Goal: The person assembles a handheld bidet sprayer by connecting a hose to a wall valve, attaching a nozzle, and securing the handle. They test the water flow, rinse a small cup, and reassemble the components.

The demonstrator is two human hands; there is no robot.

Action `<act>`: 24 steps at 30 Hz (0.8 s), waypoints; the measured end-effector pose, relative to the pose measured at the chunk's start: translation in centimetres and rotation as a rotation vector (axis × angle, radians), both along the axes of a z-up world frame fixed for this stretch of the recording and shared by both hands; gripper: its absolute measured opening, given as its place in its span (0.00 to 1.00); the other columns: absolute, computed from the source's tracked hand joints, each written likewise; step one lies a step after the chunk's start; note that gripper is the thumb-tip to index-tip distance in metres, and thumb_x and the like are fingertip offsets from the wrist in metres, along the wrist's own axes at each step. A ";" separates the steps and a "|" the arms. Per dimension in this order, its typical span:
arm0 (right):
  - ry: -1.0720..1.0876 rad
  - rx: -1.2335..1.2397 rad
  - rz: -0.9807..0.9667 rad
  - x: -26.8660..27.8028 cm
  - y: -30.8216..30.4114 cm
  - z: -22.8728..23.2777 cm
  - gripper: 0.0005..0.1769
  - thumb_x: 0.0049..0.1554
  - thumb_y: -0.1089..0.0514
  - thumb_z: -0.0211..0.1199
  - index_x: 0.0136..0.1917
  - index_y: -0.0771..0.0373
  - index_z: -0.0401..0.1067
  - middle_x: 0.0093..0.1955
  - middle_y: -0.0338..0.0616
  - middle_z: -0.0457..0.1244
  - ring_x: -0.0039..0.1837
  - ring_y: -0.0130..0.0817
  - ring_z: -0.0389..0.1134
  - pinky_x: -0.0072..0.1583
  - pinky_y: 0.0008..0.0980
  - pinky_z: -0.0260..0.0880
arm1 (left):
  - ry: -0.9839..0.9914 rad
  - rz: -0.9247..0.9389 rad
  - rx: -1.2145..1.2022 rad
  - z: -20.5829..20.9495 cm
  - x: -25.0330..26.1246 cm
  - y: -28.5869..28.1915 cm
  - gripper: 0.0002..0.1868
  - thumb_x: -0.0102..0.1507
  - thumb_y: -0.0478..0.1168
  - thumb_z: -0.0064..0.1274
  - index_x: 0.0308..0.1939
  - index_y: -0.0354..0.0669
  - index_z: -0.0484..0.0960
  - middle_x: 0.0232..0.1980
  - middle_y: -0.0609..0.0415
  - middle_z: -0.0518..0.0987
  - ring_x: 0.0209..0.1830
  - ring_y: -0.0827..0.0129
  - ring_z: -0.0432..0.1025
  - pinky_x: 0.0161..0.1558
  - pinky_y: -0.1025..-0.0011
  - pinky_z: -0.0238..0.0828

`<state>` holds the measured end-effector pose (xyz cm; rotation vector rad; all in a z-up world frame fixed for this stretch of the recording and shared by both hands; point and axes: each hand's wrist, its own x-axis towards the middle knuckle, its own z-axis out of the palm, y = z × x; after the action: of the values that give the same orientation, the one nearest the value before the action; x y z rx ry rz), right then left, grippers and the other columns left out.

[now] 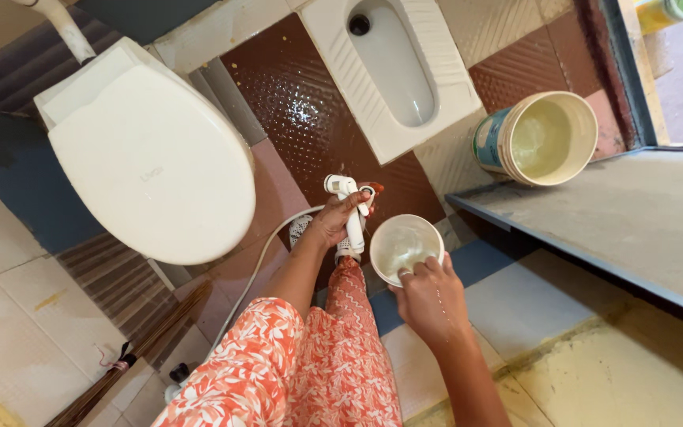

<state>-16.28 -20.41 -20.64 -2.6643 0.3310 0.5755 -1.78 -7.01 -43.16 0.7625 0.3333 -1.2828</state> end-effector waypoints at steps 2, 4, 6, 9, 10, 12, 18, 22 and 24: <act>0.048 -0.055 -0.011 -0.7 0.3 -0.2 0.11 0.49 0.51 0.68 0.41 0.60 0.81 0.39 0.46 0.69 0.55 0.44 0.67 0.69 0.53 0.60 | -0.110 -0.025 0.020 0.9 -0.1 -0.1 0.20 0.64 0.41 0.63 0.58 0.39 0.80 0.41 0.58 0.78 0.37 0.77 0.72 0.37 0.79 0.71; 0.112 -0.089 0.009 -0.9 0.8 0.0 0.11 0.49 0.51 0.68 0.40 0.59 0.81 0.39 0.46 0.69 0.56 0.43 0.67 0.69 0.54 0.58 | -0.162 -0.027 0.029 1.5 -0.5 -0.3 0.19 0.64 0.40 0.63 0.57 0.41 0.79 0.43 0.58 0.80 0.38 0.78 0.73 0.38 0.79 0.71; 0.187 -0.103 0.061 -0.6 1.3 0.4 0.11 0.48 0.50 0.69 0.40 0.58 0.81 0.40 0.47 0.69 0.56 0.44 0.66 0.69 0.55 0.57 | -0.159 -0.002 0.026 1.6 -0.8 -0.5 0.17 0.63 0.40 0.62 0.54 0.41 0.78 0.44 0.55 0.81 0.37 0.76 0.73 0.38 0.78 0.72; 0.257 -0.061 0.093 0.4 1.7 1.3 0.10 0.50 0.50 0.68 0.41 0.58 0.81 0.40 0.46 0.69 0.56 0.44 0.66 0.66 0.56 0.58 | -0.060 -0.024 0.074 0.8 -0.7 -0.5 0.12 0.62 0.40 0.60 0.47 0.43 0.77 0.39 0.51 0.81 0.32 0.73 0.72 0.32 0.75 0.70; 0.242 -0.051 0.093 0.6 1.7 1.6 0.11 0.50 0.50 0.68 0.41 0.58 0.81 0.39 0.46 0.69 0.55 0.44 0.66 0.66 0.56 0.59 | -0.014 -0.020 0.056 0.5 -0.8 -0.5 0.11 0.63 0.41 0.59 0.47 0.43 0.76 0.37 0.51 0.80 0.30 0.72 0.71 0.31 0.75 0.69; 0.212 -0.032 0.093 0.7 1.7 2.0 0.12 0.51 0.48 0.68 0.40 0.58 0.81 0.39 0.48 0.69 0.55 0.44 0.67 0.66 0.55 0.59 | 0.077 -0.011 0.019 -0.1 -0.7 -0.3 0.10 0.65 0.43 0.58 0.46 0.44 0.76 0.33 0.52 0.76 0.26 0.71 0.67 0.28 0.74 0.67; 0.095 0.020 0.104 -1.4 1.8 1.7 0.09 0.47 0.54 0.68 0.41 0.58 0.82 0.39 0.46 0.70 0.54 0.44 0.68 0.69 0.50 0.59 | 0.314 -0.003 -0.099 0.5 -0.4 0.1 0.16 0.68 0.53 0.49 0.48 0.44 0.73 0.31 0.51 0.72 0.23 0.71 0.63 0.27 0.72 0.64; 0.097 0.005 0.005 -3.3 1.1 1.0 0.11 0.48 0.52 0.69 0.42 0.60 0.82 0.41 0.48 0.71 0.54 0.42 0.69 0.70 0.52 0.58 | 0.340 0.068 -0.066 1.4 0.1 -0.2 0.22 0.63 0.53 0.47 0.50 0.39 0.76 0.33 0.50 0.72 0.22 0.73 0.61 0.27 0.73 0.63; 0.147 -0.008 -0.006 -3.5 1.1 0.9 0.13 0.50 0.50 0.70 0.41 0.61 0.82 0.41 0.49 0.71 0.56 0.44 0.68 0.70 0.52 0.59 | 0.355 0.124 -0.047 1.5 0.1 -0.3 0.23 0.62 0.53 0.49 0.47 0.33 0.76 0.35 0.50 0.72 0.24 0.71 0.62 0.27 0.72 0.63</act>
<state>-19.81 -19.30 -19.78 -2.6339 0.3832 0.7711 -1.69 -7.31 -41.61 0.4640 0.6245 -1.3021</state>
